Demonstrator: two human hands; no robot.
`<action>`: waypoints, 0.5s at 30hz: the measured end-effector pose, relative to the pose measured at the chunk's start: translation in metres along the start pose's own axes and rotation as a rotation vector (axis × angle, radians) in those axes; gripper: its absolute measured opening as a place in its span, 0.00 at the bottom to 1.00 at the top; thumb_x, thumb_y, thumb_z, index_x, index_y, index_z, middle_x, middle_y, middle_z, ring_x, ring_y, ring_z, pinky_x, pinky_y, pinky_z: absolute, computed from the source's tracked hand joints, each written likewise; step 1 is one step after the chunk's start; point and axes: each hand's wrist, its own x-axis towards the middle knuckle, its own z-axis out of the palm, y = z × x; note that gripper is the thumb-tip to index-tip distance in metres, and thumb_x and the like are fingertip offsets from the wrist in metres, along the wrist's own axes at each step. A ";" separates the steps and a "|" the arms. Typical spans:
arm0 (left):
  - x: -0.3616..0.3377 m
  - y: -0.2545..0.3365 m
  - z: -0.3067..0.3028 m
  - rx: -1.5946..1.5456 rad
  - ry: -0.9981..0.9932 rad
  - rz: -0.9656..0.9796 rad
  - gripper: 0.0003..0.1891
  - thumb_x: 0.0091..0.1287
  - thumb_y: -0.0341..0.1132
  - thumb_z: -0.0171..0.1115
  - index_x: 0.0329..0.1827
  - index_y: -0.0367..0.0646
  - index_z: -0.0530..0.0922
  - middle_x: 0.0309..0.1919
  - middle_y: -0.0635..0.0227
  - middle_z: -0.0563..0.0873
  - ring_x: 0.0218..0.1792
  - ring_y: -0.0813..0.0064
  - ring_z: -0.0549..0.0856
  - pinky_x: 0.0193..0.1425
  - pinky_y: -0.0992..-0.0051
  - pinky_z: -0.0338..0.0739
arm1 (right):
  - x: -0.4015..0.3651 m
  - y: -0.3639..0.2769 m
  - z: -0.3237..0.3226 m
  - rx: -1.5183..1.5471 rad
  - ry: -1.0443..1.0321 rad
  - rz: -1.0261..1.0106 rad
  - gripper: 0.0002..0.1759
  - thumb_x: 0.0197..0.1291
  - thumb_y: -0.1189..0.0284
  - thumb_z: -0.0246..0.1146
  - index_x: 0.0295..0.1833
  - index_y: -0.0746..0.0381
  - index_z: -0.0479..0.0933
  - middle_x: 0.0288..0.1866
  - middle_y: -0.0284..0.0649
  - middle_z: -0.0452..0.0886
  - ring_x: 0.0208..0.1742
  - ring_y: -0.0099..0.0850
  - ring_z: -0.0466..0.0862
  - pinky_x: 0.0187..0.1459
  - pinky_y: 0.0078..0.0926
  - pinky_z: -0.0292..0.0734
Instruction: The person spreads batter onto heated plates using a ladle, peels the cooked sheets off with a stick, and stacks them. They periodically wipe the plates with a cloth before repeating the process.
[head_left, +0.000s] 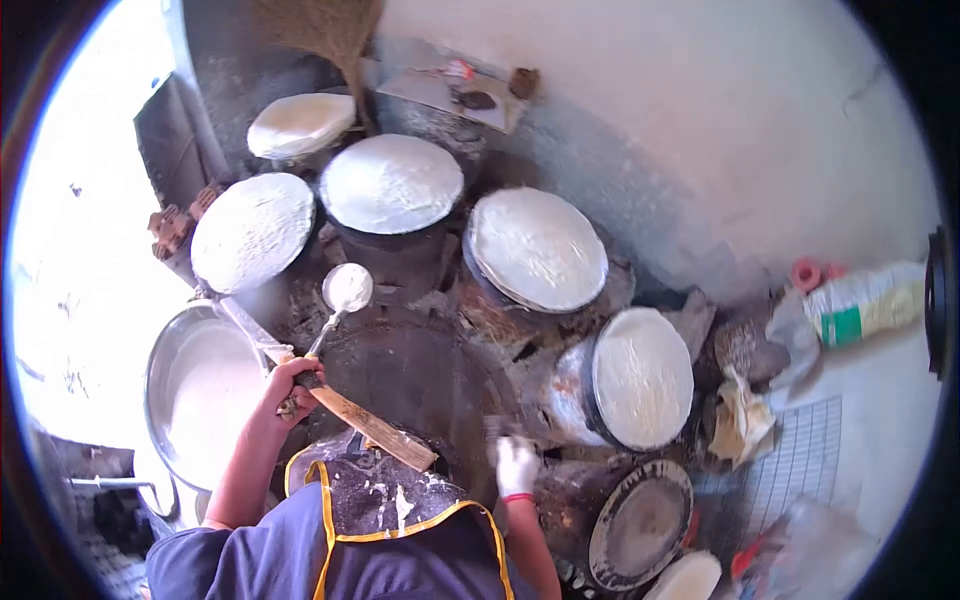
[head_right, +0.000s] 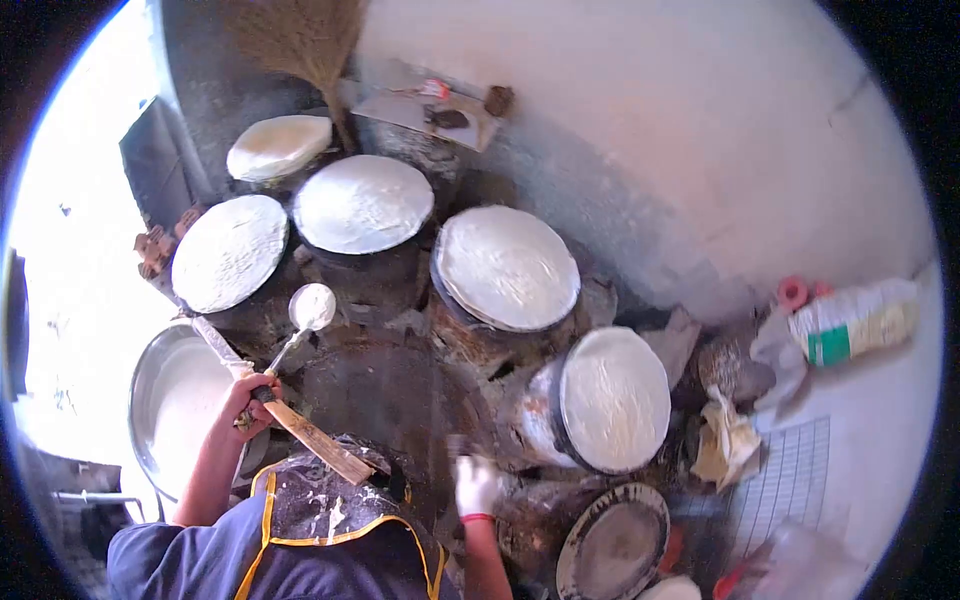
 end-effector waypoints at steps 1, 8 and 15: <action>-0.006 0.007 -0.012 -0.040 -0.013 0.031 0.07 0.64 0.33 0.56 0.32 0.38 0.73 0.22 0.64 0.80 0.07 0.88 0.66 0.05 0.87 0.60 | 0.004 -0.023 0.027 0.087 -0.051 -0.157 0.14 0.58 0.65 0.64 0.45 0.61 0.81 0.49 0.44 0.82 0.46 0.40 0.81 0.50 0.31 0.75; -0.052 0.025 -0.077 -0.265 0.242 0.268 0.06 0.65 0.33 0.55 0.33 0.40 0.73 0.21 0.67 0.80 0.08 0.89 0.67 0.08 0.89 0.65 | 0.107 -0.149 0.095 -0.090 -0.517 -0.547 0.15 0.57 0.57 0.63 0.44 0.53 0.83 0.43 0.45 0.79 0.42 0.44 0.81 0.45 0.38 0.77; -0.065 0.027 -0.115 -0.560 0.434 0.524 0.08 0.67 0.34 0.54 0.31 0.40 0.74 0.21 0.67 0.80 0.08 0.86 0.71 0.07 0.87 0.69 | 0.307 -0.293 0.116 0.200 -0.294 -0.751 0.13 0.52 0.68 0.67 0.41 0.63 0.82 0.39 0.48 0.81 0.42 0.43 0.81 0.44 0.34 0.76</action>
